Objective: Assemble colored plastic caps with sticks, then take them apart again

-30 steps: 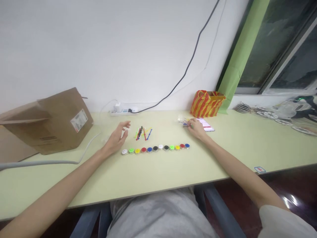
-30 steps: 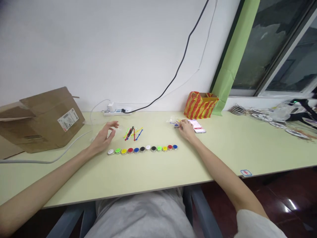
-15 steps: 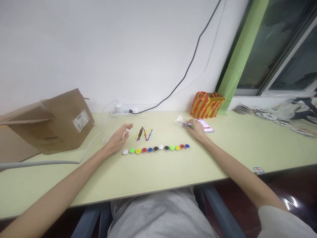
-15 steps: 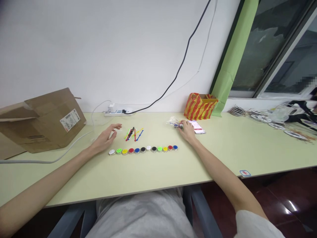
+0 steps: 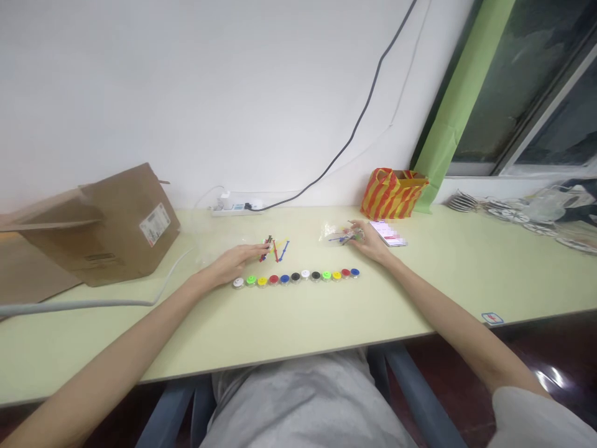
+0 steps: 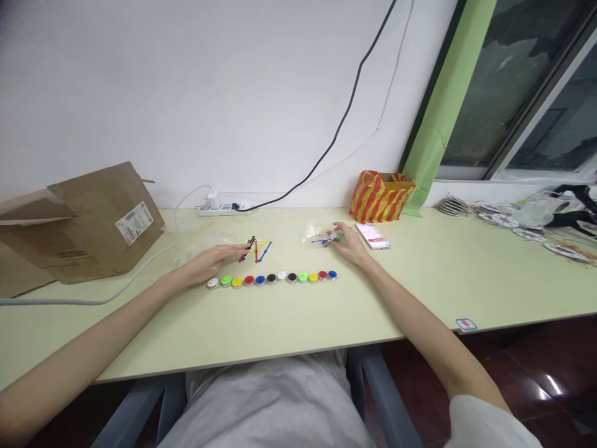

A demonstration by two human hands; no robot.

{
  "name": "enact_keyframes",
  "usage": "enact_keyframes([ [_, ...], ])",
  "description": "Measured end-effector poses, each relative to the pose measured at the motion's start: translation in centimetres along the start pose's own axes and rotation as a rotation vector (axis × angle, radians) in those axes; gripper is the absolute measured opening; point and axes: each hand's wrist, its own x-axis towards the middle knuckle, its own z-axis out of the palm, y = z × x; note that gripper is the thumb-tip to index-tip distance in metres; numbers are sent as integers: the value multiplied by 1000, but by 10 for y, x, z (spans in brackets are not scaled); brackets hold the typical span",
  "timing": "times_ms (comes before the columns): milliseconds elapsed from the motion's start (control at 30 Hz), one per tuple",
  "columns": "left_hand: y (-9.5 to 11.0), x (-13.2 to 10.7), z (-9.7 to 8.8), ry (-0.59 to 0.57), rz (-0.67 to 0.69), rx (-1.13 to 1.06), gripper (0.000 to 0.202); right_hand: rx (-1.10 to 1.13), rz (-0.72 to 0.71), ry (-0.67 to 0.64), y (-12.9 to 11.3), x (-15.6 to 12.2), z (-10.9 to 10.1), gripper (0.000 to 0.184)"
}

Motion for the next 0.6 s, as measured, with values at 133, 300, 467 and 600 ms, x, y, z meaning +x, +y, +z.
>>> enact_keyframes([
  [133, 20, 24, 0, -85, 64, -17, 50, 30, -18, 30, -10, -1, -1, 53],
  [300, 33, 55, 9, -263, 124, 15, 51, -79, 216, 202, -8, -2, -2, 44],
  [467, 25, 60, 15, -254, 69, 61, 55, -72, 346, 110, -9, -7, 2, 40],
  [600, 14, 57, 15, -225, 5, 102, 59, -2, 375, 95, -13, -4, 11, 46],
])
